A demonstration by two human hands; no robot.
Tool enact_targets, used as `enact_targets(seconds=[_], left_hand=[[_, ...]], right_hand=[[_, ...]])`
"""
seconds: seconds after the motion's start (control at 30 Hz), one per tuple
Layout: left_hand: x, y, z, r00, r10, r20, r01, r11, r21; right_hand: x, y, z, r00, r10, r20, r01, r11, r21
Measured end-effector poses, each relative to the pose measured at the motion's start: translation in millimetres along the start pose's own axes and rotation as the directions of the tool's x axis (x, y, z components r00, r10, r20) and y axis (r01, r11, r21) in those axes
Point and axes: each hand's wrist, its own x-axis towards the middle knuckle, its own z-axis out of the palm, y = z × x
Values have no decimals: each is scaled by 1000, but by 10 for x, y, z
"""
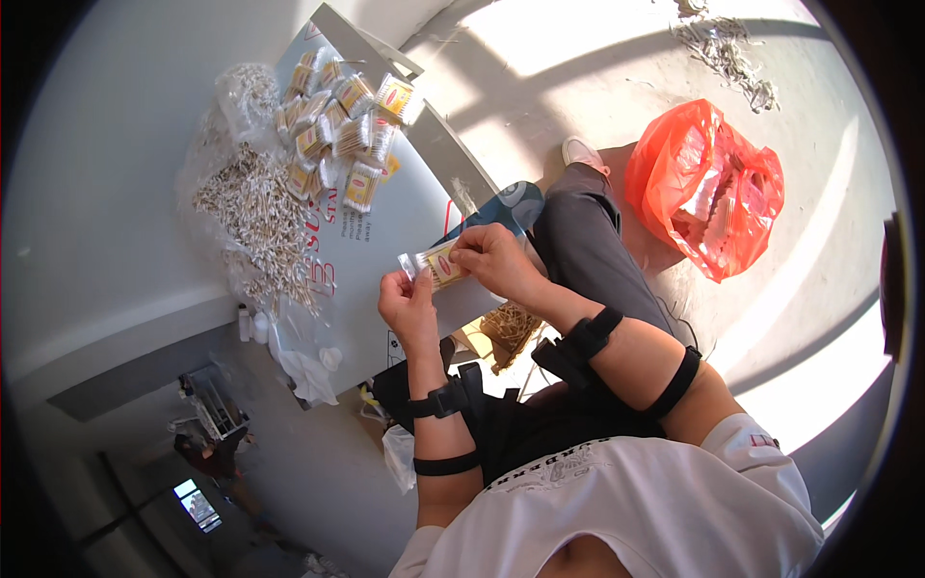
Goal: The recorder is manually grouping and placing cotton swabs into small plastic retail packages, then sealing them.
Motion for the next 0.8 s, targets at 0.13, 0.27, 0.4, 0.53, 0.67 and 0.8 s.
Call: enact_targets(seconds=[0.13,0.27,0.4,0.53,0.67,0.8], left_hand=[[52,-282,-10,944,-328,39,328,917,-226],[44,-482,8,973,-230,9,230,970,-74],[-102,-223,124,873,478,99,-458,731,506],[-260,-190,179,756,372,538,-653,489,579],[-334,-269,239,782,330,528,-621,472,626],[-287,-273,222,775,318,546,-630,452,632]], right_hand=[[64,0,-94,987,76,-139,-41,970,240],[105,-146,-318,939,164,-302,23,846,532],[137,-179,-604,904,188,-383,61,831,552],[142,-185,-676,909,173,-379,79,821,565],[131,-201,-645,914,181,-364,68,814,576],[208,-263,-701,901,220,-375,52,802,595]])
